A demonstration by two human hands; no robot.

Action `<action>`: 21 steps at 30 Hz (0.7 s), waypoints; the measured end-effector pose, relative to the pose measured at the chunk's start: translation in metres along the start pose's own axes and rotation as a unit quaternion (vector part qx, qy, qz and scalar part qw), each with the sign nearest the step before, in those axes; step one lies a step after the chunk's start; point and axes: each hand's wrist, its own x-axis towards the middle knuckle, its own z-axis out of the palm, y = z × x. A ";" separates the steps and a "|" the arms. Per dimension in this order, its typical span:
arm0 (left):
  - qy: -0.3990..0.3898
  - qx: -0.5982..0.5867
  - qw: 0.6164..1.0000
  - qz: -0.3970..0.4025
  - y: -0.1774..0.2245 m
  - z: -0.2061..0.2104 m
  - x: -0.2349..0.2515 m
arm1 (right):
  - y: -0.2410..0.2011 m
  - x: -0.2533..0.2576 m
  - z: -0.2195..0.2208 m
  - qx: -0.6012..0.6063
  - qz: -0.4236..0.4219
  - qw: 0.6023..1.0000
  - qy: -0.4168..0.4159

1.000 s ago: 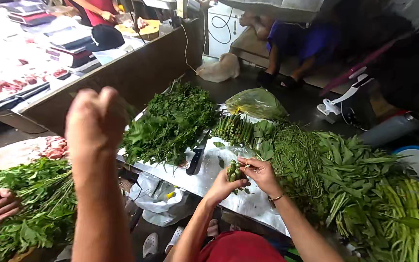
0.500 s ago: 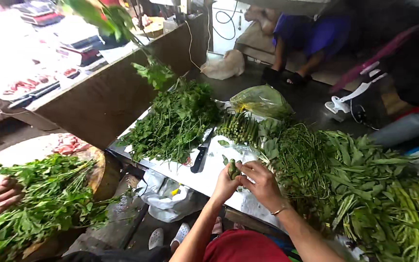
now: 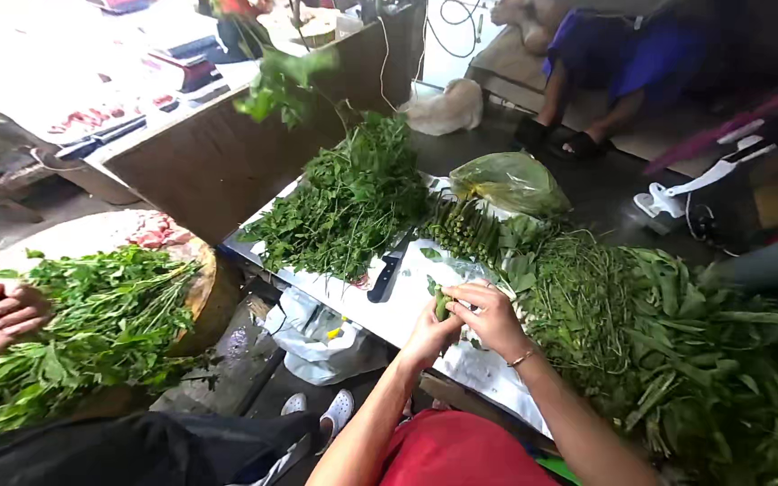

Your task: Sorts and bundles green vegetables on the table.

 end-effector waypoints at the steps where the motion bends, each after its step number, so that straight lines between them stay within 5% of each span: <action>1: -0.005 -0.020 1.000 -0.011 -0.003 -0.001 0.001 | 0.006 -0.001 0.003 0.024 0.024 0.999 0.000; 5: 0.042 -0.046 0.998 -0.006 -0.014 -0.018 0.018 | 0.039 -0.018 0.010 0.078 0.132 0.987 0.044; 11: 0.090 -0.080 0.992 0.041 -0.026 -0.064 0.041 | 0.068 -0.069 0.027 0.090 0.223 0.971 -0.018; 21: 0.195 -0.145 0.965 0.097 -0.024 -0.118 -0.051 | 0.043 -0.100 0.068 0.229 0.211 0.942 -0.122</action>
